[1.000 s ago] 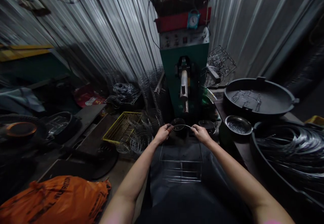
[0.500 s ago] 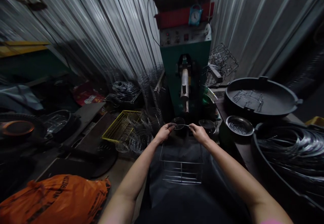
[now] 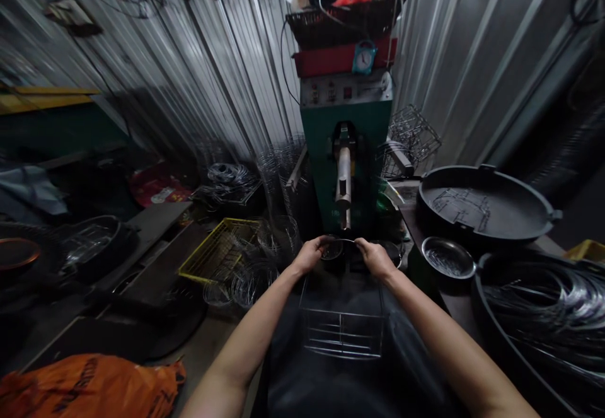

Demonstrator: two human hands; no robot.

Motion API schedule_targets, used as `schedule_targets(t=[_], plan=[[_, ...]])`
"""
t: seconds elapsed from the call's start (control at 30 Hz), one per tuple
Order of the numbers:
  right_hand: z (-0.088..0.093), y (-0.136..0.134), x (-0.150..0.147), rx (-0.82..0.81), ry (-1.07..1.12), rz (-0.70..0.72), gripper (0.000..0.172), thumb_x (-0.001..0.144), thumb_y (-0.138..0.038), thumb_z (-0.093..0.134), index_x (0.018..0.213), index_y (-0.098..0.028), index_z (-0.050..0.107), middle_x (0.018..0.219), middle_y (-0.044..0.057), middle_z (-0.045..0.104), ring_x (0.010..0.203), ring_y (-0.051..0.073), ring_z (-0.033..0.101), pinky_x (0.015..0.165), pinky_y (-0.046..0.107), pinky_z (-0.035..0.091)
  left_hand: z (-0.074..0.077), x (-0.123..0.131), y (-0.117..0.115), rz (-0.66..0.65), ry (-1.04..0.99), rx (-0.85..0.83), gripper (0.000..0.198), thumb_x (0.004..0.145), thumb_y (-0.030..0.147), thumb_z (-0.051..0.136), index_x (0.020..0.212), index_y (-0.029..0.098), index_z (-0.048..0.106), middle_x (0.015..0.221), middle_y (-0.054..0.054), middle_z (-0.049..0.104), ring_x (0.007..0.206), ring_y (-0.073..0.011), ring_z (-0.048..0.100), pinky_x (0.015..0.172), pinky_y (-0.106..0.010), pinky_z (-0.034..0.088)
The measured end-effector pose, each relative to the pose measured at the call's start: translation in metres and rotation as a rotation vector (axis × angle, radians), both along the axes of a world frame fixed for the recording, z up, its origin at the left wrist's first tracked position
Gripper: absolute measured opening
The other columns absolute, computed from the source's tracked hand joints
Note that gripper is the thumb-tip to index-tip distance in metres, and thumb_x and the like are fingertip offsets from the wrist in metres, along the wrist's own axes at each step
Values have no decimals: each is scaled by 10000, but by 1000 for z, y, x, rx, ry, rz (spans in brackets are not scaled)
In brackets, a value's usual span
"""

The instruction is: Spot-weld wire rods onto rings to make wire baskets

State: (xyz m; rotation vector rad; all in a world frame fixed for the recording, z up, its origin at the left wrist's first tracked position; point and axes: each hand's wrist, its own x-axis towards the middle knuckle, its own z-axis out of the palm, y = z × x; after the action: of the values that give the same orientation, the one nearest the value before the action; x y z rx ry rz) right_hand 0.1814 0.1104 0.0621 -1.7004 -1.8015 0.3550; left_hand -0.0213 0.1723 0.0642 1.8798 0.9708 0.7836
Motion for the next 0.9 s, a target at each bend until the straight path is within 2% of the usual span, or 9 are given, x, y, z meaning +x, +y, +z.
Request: schedule_targets(t=[0.3,0.7,0.9], plan=[[9,22,12,16,1,10,297,806,-322,368,937,-201,605,694,36,646,610,152,593,578,226,431,3,15,24,12,8,15,399,715,28,438,1046,191,592,1030,-29,638,953,-146,569,894,-286,399],[10,32,13,-10,12,26,264,801,-302,383,916,-206,600,753,47,662,676,169,611,616,238,438,12,16,23,50,-8,0,308,745,86,466,1004,170,611,1015,-48,643,967,-164,564,901,-299,391],[4,33,14,22,-1,23,256,798,-298,397,947,-223,592,744,28,663,676,167,615,611,238,440,10,16,23,41,-32,13,365,707,25,453,995,186,608,997,-24,649,955,-150,571,902,-297,398]])
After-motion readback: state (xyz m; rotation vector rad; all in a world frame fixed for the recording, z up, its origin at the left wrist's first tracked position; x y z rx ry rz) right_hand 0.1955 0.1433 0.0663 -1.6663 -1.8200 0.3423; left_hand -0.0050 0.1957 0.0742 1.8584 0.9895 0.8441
